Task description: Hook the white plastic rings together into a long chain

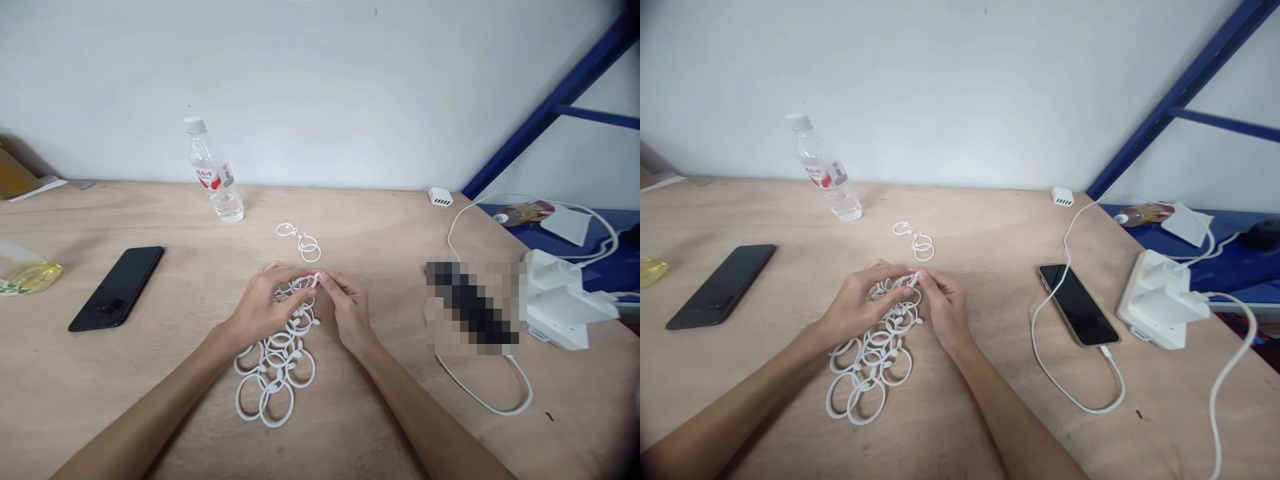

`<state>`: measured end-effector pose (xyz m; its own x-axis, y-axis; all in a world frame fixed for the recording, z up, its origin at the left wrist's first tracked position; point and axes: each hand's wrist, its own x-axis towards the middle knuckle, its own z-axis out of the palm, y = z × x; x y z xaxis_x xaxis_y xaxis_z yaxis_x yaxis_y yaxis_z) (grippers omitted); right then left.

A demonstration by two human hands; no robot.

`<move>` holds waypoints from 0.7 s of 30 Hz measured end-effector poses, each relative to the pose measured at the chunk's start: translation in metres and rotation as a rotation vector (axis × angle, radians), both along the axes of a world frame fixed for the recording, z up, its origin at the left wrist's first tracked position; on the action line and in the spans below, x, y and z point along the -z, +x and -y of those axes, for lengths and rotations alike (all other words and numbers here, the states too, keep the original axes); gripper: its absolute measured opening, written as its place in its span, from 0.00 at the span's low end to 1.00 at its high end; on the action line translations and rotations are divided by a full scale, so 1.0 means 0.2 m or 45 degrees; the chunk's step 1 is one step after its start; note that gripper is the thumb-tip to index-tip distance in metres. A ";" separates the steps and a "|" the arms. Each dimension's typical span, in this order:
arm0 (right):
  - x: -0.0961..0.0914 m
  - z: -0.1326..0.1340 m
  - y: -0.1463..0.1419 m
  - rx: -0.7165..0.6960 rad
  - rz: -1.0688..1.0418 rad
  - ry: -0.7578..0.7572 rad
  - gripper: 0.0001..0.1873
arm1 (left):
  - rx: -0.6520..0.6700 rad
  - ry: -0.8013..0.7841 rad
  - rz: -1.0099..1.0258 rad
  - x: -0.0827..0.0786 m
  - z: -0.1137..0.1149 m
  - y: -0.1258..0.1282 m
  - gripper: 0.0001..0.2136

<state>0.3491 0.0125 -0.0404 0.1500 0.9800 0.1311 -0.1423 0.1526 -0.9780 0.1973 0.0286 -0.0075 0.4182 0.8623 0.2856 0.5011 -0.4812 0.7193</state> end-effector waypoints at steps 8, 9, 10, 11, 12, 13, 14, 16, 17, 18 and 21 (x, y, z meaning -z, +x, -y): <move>0.03 -0.01 0.01 -0.016 0.021 -0.002 0.10 | -0.006 0.046 0.034 0.02 0.00 -0.02 0.12; 0.03 -0.01 0.01 -0.015 0.031 0.001 0.10 | -0.006 0.046 0.031 0.02 0.00 -0.02 0.11; 0.03 -0.01 0.01 -0.013 0.039 0.003 0.10 | -0.006 0.044 0.028 0.02 0.00 -0.02 0.11; 0.03 -0.01 0.01 -0.008 0.042 0.004 0.10 | -0.006 0.040 0.029 0.02 0.00 -0.02 0.11; 0.02 -0.01 0.01 -0.003 0.042 0.004 0.10 | -0.007 0.039 0.035 0.02 0.00 -0.01 0.11; 0.02 -0.01 0.01 0.002 0.037 0.000 0.09 | -0.007 0.037 0.041 0.02 0.00 -0.01 0.11; 0.02 -0.01 0.01 0.006 0.028 -0.005 0.09 | -0.008 0.039 0.042 0.02 0.00 -0.02 0.11; 0.01 -0.01 0.00 0.012 0.007 -0.015 0.09 | -0.008 0.053 0.015 0.02 0.00 -0.02 0.12; 0.01 -0.01 0.00 0.015 0.001 -0.015 0.09 | 0.000 0.058 -0.017 0.01 -0.01 -0.02 0.13; 0.01 0.00 0.00 0.021 0.001 -0.014 0.09 | 0.012 0.057 -0.057 0.01 -0.02 -0.03 0.14; 0.02 0.01 -0.02 0.057 0.072 -0.001 0.10 | 0.013 0.012 -0.173 -0.01 -0.07 -0.04 0.17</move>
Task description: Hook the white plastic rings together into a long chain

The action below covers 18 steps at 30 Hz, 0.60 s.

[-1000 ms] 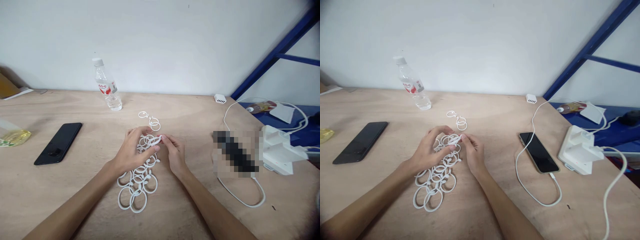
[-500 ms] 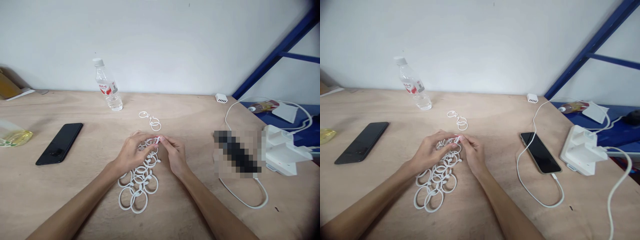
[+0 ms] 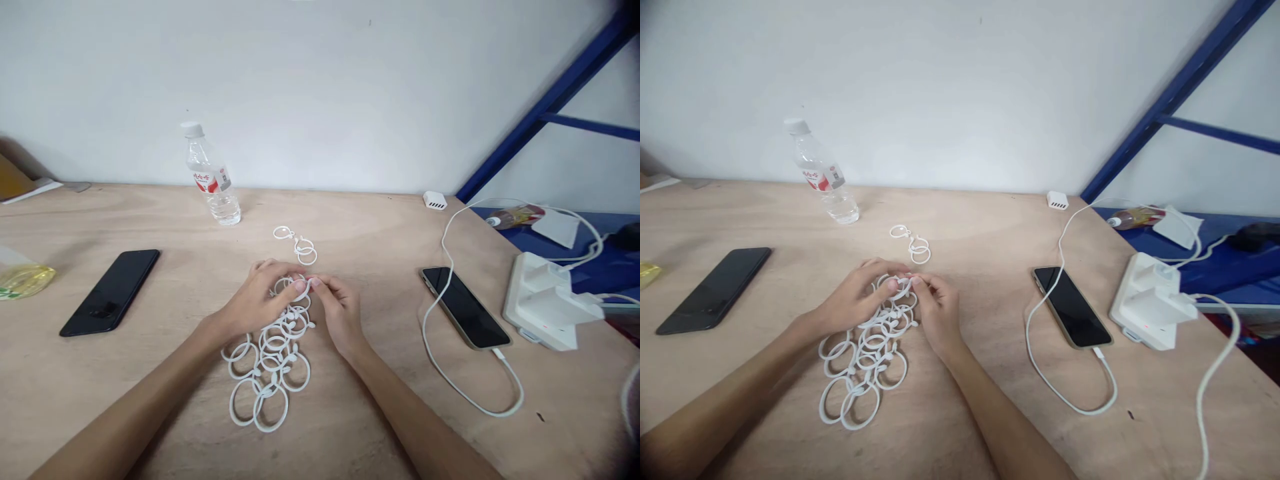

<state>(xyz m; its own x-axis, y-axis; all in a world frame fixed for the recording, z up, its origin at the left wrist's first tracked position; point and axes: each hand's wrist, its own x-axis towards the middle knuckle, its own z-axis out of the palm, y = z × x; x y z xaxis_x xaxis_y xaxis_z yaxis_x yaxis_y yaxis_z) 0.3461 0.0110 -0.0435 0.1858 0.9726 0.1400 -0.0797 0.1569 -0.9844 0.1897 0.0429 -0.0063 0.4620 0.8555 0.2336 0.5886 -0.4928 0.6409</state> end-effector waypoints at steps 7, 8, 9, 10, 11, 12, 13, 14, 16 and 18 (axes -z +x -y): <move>0.01 0.01 -0.01 -0.062 0.274 0.088 0.09 | 0.016 -0.100 -0.247 0.03 -0.24 0.09 0.20; 0.01 0.01 -0.01 -0.063 0.280 0.092 0.09 | 0.034 -0.085 -0.284 0.04 -0.26 0.11 0.19; 0.01 0.01 -0.01 -0.063 0.285 0.097 0.10 | 0.051 -0.069 -0.313 0.05 -0.28 0.13 0.19; 0.01 0.01 -0.01 -0.063 0.290 0.103 0.10 | 0.062 -0.055 -0.333 0.05 -0.29 0.15 0.19; 0.01 0.01 -0.01 -0.065 0.295 0.107 0.10 | 0.071 -0.047 -0.345 0.06 -0.30 0.16 0.19; 0.01 0.01 -0.01 -0.067 0.298 0.111 0.10 | 0.072 -0.036 -0.357 0.06 -0.31 0.17 0.19; 0.01 0.01 -0.01 -0.069 0.299 0.112 0.10 | 0.068 -0.025 -0.370 0.06 -0.31 0.18 0.19; 0.01 0.00 -0.01 -0.066 0.297 0.113 0.10 | 0.063 -0.015 -0.382 0.06 -0.31 0.19 0.18; 0.01 0.00 0.00 -0.057 0.292 0.110 0.09 | 0.053 -0.005 -0.411 0.06 -0.32 0.19 0.18; 0.02 0.00 0.00 -0.047 0.292 0.109 0.09 | 0.041 0.003 -0.440 0.06 -0.32 0.18 0.17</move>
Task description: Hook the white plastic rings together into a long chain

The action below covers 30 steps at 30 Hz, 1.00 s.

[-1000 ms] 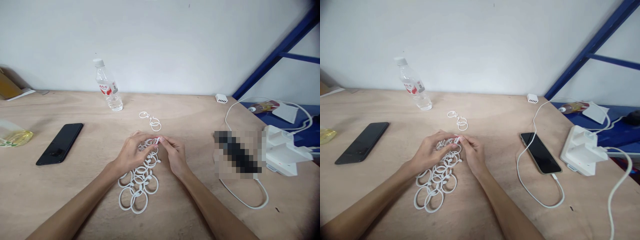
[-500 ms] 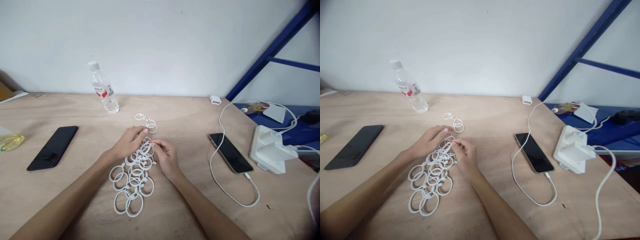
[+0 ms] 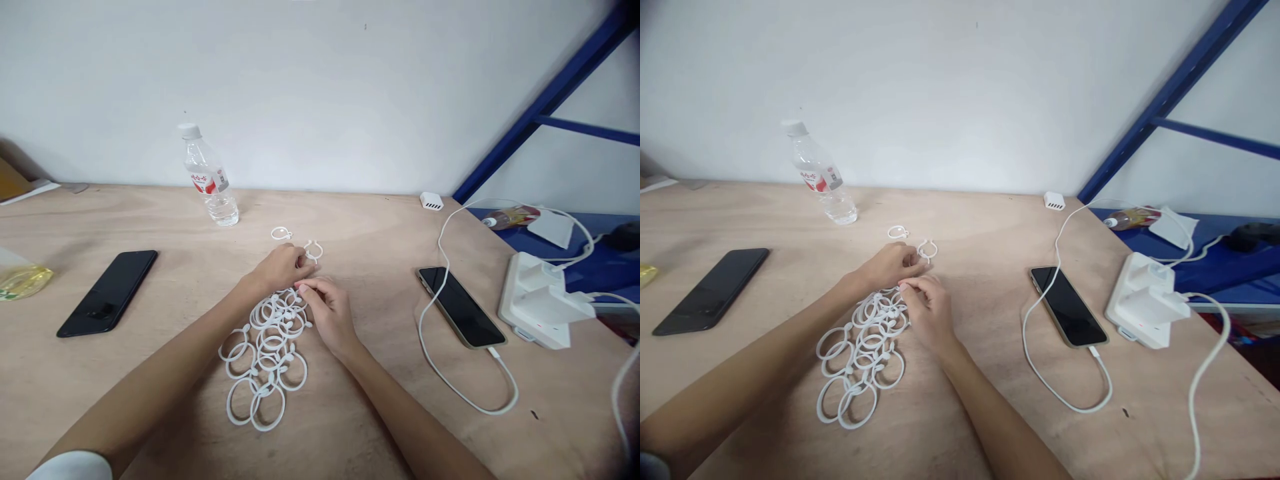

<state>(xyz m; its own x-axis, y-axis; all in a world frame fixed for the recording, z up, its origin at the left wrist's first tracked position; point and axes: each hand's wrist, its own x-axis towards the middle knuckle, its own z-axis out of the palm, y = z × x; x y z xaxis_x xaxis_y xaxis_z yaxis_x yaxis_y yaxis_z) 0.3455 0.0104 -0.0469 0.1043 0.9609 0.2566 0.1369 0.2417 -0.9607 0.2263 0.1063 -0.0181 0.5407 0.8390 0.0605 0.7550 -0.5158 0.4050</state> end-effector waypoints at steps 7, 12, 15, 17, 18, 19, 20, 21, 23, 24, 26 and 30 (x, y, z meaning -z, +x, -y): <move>0.01 -0.01 0.00 0.020 0.001 -0.005 0.09 | -0.073 0.037 -0.058 -0.01 0.01 0.00 0.12; 0.01 -0.01 0.00 0.049 -0.048 -0.054 0.09 | -0.135 0.084 0.001 -0.05 0.05 -0.03 0.15; 0.00 -0.02 0.00 0.149 -0.161 -0.102 0.10 | -0.112 0.119 0.182 -0.09 0.11 -0.10 0.21; 0.00 -0.02 0.01 0.204 -0.236 -0.124 0.11 | -0.072 0.157 0.290 -0.10 0.18 -0.16 0.21; -0.01 -0.02 0.01 0.200 -0.250 -0.132 0.12 | -0.021 0.168 0.321 -0.10 0.22 -0.19 0.18; -0.01 -0.02 0.01 0.165 -0.245 -0.137 0.13 | 0.040 0.175 0.347 -0.10 0.26 -0.22 0.16; -0.01 -0.01 0.01 0.104 -0.219 -0.138 0.13 | 0.082 0.193 0.391 -0.09 0.30 -0.24 0.16; -0.01 -0.01 0.01 0.031 -0.180 -0.136 0.13 | 0.110 0.210 0.439 -0.07 0.33 -0.26 0.16; 0.00 0.00 0.00 -0.096 -0.097 -0.104 0.13 | 0.145 0.238 0.506 -0.04 0.39 -0.30 0.16; -0.01 0.01 0.00 -0.137 -0.065 -0.081 0.12 | 0.160 0.242 0.529 -0.02 0.41 -0.31 0.16; -0.01 0.02 0.00 -0.173 -0.024 -0.047 0.11 | 0.183 0.239 0.564 0.00 0.42 -0.32 0.16; -0.02 0.02 0.01 -0.171 0.023 -0.059 0.12 | 0.188 0.202 0.593 0.02 0.42 -0.32 0.16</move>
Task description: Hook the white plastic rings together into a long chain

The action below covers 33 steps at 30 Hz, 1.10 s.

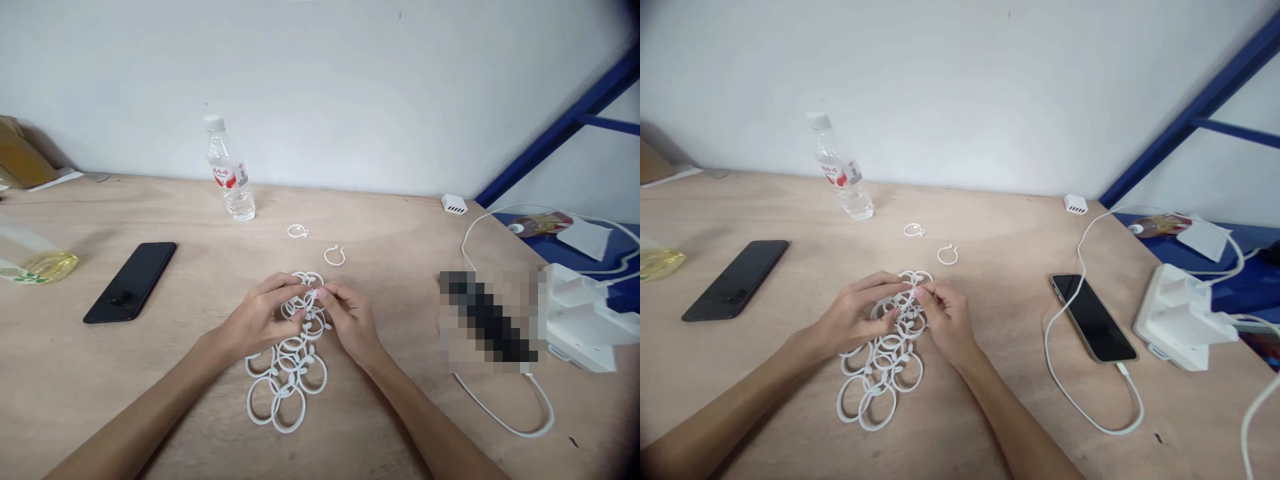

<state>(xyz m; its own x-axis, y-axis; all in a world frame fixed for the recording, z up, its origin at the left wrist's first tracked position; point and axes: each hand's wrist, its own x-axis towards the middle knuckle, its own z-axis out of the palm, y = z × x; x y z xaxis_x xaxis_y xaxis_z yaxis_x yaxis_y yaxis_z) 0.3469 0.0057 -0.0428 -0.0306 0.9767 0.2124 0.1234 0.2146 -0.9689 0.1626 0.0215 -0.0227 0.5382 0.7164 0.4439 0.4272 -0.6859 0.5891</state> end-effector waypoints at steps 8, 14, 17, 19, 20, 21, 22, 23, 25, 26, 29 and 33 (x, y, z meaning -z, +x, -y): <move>0.00 0.01 0.00 0.004 0.085 -0.016 0.14 | -0.008 -0.075 0.001 -0.01 0.00 0.01 0.13; 0.00 0.00 0.00 0.001 0.069 -0.025 0.14 | 0.005 -0.151 -0.016 -0.03 0.00 0.00 0.12; 0.01 0.00 0.00 -0.008 0.048 -0.036 0.13 | 0.061 -0.205 -0.111 -0.09 -0.02 0.00 0.13; 0.01 -0.01 0.00 -0.022 0.048 -0.024 0.13 | 0.057 -0.221 -0.158 -0.13 -0.06 0.02 0.15; 0.02 -0.01 0.00 -0.035 0.058 -0.005 0.13 | 0.030 -0.219 -0.174 -0.14 -0.10 0.04 0.17; 0.02 -0.01 0.00 -0.051 0.073 0.018 0.12 | -0.008 -0.212 -0.202 -0.15 -0.13 0.06 0.18; 0.02 0.00 0.00 -0.069 0.092 0.045 0.12 | -0.044 -0.206 -0.248 -0.16 -0.17 0.09 0.17; 0.02 0.00 0.00 -0.090 0.115 0.073 0.11 | -0.072 -0.185 -0.300 -0.16 -0.22 0.13 0.16; 0.03 0.00 0.00 -0.121 0.156 0.122 0.10 | -0.106 -0.164 -0.483 -0.14 -0.30 0.22 0.17; 0.03 0.00 0.00 -0.127 0.172 0.145 0.08 | -0.111 -0.174 -0.602 -0.13 -0.34 0.26 0.18; 0.03 0.00 0.00 -0.122 0.214 0.197 0.05 | -0.173 -0.192 -0.685 -0.09 -0.41 0.36 0.17; 0.03 0.00 0.00 -0.118 0.254 0.183 0.04 | -0.248 -0.201 -0.706 -0.06 -0.44 0.41 0.14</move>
